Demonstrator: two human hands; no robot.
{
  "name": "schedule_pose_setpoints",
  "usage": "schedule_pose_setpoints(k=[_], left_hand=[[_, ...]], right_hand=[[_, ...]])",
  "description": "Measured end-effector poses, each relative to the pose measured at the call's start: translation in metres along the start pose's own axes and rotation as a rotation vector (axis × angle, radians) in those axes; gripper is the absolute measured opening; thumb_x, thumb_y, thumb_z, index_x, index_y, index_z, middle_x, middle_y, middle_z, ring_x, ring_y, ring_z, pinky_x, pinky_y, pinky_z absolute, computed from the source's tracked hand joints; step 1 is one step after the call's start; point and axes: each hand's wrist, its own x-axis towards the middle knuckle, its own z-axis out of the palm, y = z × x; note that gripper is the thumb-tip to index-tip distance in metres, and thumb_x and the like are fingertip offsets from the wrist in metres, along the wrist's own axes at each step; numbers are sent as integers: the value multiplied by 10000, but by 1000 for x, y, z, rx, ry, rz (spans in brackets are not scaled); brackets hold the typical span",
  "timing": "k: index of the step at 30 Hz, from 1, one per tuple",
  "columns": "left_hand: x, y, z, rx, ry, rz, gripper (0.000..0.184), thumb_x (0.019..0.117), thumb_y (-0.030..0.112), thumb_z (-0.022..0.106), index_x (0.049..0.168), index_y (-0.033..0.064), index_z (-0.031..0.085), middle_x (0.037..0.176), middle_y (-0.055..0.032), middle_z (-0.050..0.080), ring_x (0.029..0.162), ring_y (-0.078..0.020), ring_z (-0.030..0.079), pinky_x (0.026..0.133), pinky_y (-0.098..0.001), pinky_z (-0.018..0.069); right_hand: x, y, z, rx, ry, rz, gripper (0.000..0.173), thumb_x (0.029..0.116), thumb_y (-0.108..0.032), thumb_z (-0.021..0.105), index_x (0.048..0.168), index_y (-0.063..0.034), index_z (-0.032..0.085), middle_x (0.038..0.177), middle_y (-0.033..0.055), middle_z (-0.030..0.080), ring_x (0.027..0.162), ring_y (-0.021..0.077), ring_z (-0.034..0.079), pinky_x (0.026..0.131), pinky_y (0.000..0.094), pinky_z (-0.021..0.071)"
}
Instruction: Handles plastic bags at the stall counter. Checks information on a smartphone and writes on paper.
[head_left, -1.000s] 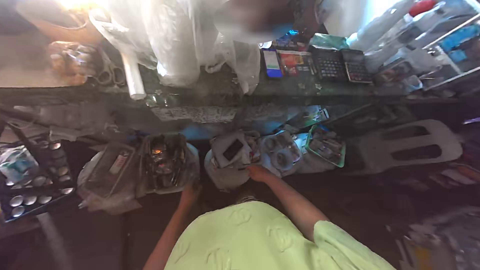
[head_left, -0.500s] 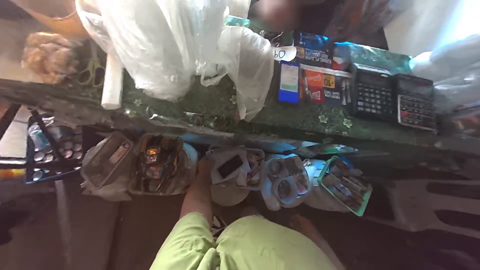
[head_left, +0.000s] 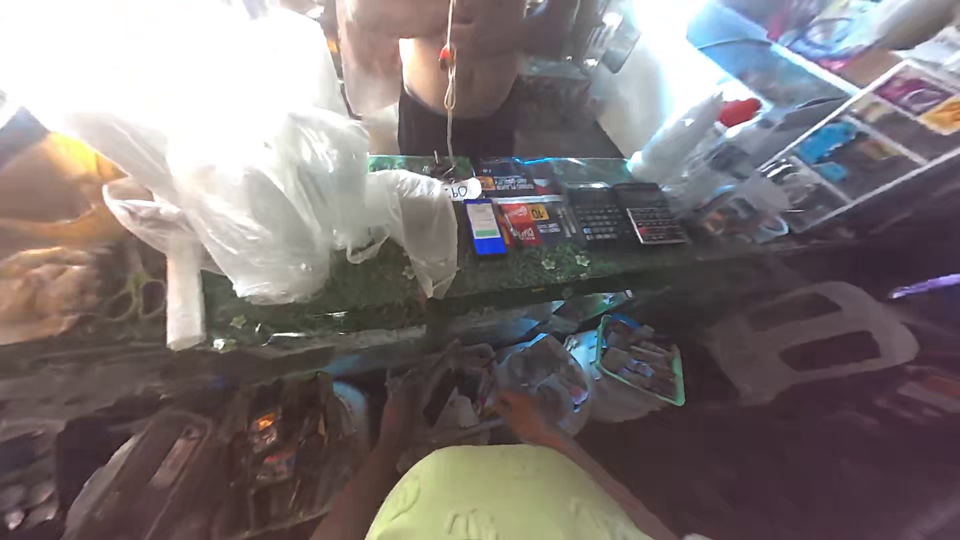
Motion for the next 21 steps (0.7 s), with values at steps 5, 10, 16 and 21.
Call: schedule_pose_setpoints(k=[5,10,16,21], left_hand=[[-52,53,-49,149,81,470,319,999,227,599,1226,20,688,1217,-204,696,1124,-374,680,955,-580,535],[-73,90,-65,165,52,1280,181,996,144,610,1081,50,739,1112,-129,745,980,-332,725,819,-503,596],[-54,135,-85,-180,-441,815,449,1071,348,469,1365,43,617,1369,-145,626,1290,-228,582,1137,-434,438],[-43,168,-87,-390,-354,683,761,981,406,644,1569,30,340,1560,-204,431,1436,-279,443,1185,-446,385]], right_hand=[[14,-35,24,820,-89,78,693,1088,-562,326,1526,-35,425,1422,242,565,1263,361,598,1049,537,498],[-14,-55,2,1725,-77,119,548,1066,-520,394,1353,-68,512,1101,170,683,958,285,691,812,504,592],[-53,-17,-17,1433,384,258,364,969,-20,605,1312,35,499,1063,216,649,863,278,666,731,456,585],[-126,15,-44,1041,637,-164,717,863,-14,779,1462,63,393,1289,215,621,1125,215,664,970,382,575]])
